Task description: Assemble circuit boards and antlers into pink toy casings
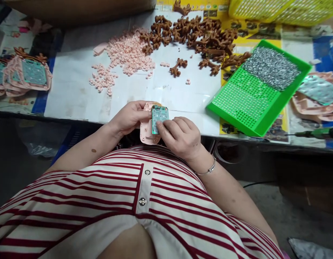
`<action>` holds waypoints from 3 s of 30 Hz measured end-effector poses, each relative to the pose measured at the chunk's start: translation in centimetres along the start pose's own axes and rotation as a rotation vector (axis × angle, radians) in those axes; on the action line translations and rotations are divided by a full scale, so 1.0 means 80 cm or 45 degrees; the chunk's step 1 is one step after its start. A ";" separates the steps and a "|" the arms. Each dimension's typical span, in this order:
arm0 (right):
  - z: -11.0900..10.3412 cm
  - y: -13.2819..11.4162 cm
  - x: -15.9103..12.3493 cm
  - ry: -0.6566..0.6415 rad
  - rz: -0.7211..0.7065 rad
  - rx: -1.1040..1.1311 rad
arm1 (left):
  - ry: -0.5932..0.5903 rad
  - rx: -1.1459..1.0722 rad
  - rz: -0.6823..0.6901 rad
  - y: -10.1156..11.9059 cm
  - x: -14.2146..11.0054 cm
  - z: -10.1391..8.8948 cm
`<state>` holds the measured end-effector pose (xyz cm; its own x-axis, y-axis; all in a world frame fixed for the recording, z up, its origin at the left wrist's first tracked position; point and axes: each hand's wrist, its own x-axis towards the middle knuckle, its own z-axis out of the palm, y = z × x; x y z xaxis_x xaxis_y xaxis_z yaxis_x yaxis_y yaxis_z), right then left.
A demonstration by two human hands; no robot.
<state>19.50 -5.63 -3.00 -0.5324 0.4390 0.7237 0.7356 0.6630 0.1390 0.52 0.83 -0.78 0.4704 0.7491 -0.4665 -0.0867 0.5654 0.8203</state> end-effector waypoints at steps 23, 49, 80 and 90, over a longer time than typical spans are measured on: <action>0.002 -0.002 -0.007 0.093 0.075 0.107 | -0.096 -0.098 0.078 -0.004 0.007 -0.005; 0.005 -0.004 -0.013 0.175 0.153 0.252 | 0.087 0.050 0.237 -0.018 0.003 0.000; 0.014 -0.016 -0.005 0.139 0.043 0.182 | 0.224 0.163 0.368 -0.028 0.010 0.000; 0.017 -0.017 -0.008 0.120 0.033 0.160 | 0.210 0.138 0.398 -0.028 0.010 -0.001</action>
<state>18.24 -6.01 -4.54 -0.4678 0.4018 0.7872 0.6873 0.7253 0.0383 1.02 0.21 -2.99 0.2871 0.9304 -0.2279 -0.1061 0.2674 0.9577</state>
